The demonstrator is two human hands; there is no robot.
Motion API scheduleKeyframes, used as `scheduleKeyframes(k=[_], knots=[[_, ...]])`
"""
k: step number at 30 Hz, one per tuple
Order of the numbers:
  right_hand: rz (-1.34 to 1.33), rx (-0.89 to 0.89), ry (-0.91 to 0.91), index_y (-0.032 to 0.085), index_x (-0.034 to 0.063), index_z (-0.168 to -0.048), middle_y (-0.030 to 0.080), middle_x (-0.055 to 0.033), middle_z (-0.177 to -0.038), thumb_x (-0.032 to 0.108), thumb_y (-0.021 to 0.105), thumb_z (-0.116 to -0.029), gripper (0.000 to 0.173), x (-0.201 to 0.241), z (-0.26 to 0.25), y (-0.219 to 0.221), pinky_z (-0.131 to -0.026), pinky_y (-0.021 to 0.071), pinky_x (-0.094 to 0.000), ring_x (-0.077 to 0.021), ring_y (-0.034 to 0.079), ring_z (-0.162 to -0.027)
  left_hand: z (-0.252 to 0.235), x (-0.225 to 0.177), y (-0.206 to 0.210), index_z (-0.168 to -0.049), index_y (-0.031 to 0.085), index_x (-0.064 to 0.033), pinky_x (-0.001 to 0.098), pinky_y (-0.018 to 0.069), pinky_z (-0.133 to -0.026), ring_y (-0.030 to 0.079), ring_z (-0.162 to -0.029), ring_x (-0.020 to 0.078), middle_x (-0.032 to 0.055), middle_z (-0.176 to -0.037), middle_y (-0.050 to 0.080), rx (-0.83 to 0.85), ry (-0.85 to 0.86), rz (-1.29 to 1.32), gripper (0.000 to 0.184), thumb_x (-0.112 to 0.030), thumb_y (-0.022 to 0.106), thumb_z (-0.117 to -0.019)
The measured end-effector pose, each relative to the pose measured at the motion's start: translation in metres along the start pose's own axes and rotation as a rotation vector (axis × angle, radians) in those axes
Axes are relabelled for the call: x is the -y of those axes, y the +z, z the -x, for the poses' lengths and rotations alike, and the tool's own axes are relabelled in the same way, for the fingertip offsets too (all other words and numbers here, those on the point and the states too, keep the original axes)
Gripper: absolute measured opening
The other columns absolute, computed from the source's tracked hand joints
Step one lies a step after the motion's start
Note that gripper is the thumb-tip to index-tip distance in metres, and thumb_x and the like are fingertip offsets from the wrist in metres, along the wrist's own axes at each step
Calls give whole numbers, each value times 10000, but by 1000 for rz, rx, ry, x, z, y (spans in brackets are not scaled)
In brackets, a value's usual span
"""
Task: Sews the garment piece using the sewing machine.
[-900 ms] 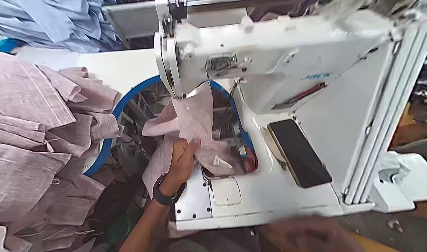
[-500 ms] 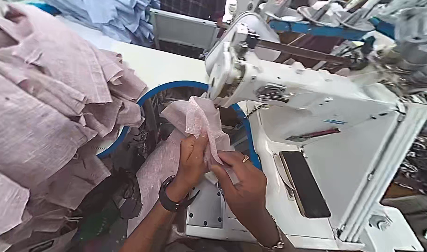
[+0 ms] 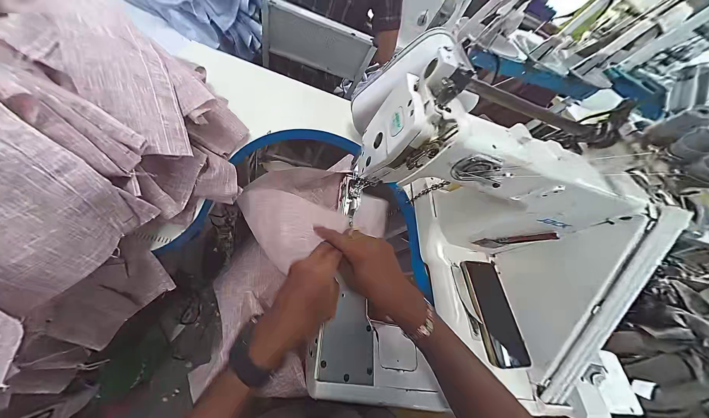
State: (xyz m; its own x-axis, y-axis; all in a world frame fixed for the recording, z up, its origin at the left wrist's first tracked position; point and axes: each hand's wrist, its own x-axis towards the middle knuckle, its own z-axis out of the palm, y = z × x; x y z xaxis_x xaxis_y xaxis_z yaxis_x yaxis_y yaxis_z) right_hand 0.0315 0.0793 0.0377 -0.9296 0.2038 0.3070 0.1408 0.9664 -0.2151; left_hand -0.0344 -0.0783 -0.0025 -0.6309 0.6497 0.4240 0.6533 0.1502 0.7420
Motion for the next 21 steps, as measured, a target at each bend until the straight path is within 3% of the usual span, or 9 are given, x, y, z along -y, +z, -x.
scheduleKeyframes(k=[1, 3, 6, 9, 11, 13, 14, 17, 21], knots=[[-14, 58, -52, 770, 11, -1062, 721, -200, -849, 22, 617, -902, 221, -9, -13, 4, -630, 558, -563, -390, 723, -753, 4, -7, 4, -1262, 662, 57, 429, 612, -682, 745, -862, 311, 257, -1289, 650, 10, 4, -32, 499, 66, 684, -764], [6, 9, -17, 783, 40, -977, 745, -185, -888, 33, 614, -930, 176, -44, -27, -5, -687, 569, -598, -400, 734, -815, 27, 12, -18, -1314, 620, 46, 520, 592, -693, 716, -874, 378, 272, -1270, 632, 82, -181, -77, 589, 60, 762, -743], [-10, -125, 2, 769, 9, -935, 731, -192, -835, 34, 614, -907, 160, -60, -13, -4, -608, 556, -559, -386, 727, -733, 71, 20, -55, -912, 712, 58, 606, 535, -649, 684, -689, 404, 234, -763, 682, 369, -324, -61, 133, 22, 755, -791], [-30, -135, -26, 756, 8, -915, 702, -186, -777, 19, 608, -872, 154, -47, 8, 28, -506, 533, -507, -361, 705, -634, 58, -53, -44, -815, 695, 34, 519, 526, -642, 674, -655, 328, 165, -681, 653, 698, -81, 194, 167, -86, 675, -929], [-67, -134, 23, 762, -7, -1029, 711, -189, -791, 30, 621, -865, 219, -38, 7, 25, -522, 544, -506, -363, 709, -642, 11, -44, -10, -896, 736, 24, 489, 567, -676, 705, -698, 293, 157, -750, 700, 502, -100, 137, 184, -135, 665, -955], [-119, 89, 293, 603, -32, -1360, 724, -224, -959, 133, 627, -966, 428, -44, 6, -10, -755, 564, -586, -406, 716, -851, -36, -5, 38, -1029, 678, 59, 479, 578, -731, 700, -760, 307, 184, -876, 688, 192, -172, -32, 242, -172, 621, -990], [-118, 203, 442, 542, -22, -1420, 713, -255, -1038, 184, 641, -984, 492, -58, 5, -27, -852, 535, -624, -442, 698, -955, -50, 6, 53, -1114, 635, 64, 471, 568, -746, 689, -787, 314, 193, -936, 677, 126, -234, -72, 293, -207, 598, -1011], [-37, 265, 682, 679, -79, -1155, 684, -319, -1073, 188, 558, -1043, 314, -113, 8, -52, -936, 454, -667, -498, 643, -1075, -59, 6, 64, -1419, 534, 22, 537, 557, -794, 693, -882, 394, 243, -1053, 677, 170, -343, -124, 493, -296, 542, -1043], [-75, 24, 398, 736, -71, -1048, 732, -263, -916, 137, 535, -1037, 290, -77, 12, -30, -816, 540, -614, -435, 723, -903, -65, 12, 64, -1506, 492, -59, 535, 533, -821, 673, -901, 383, 247, -1112, 651, 205, -336, -120, 603, -397, 592, -1016]])
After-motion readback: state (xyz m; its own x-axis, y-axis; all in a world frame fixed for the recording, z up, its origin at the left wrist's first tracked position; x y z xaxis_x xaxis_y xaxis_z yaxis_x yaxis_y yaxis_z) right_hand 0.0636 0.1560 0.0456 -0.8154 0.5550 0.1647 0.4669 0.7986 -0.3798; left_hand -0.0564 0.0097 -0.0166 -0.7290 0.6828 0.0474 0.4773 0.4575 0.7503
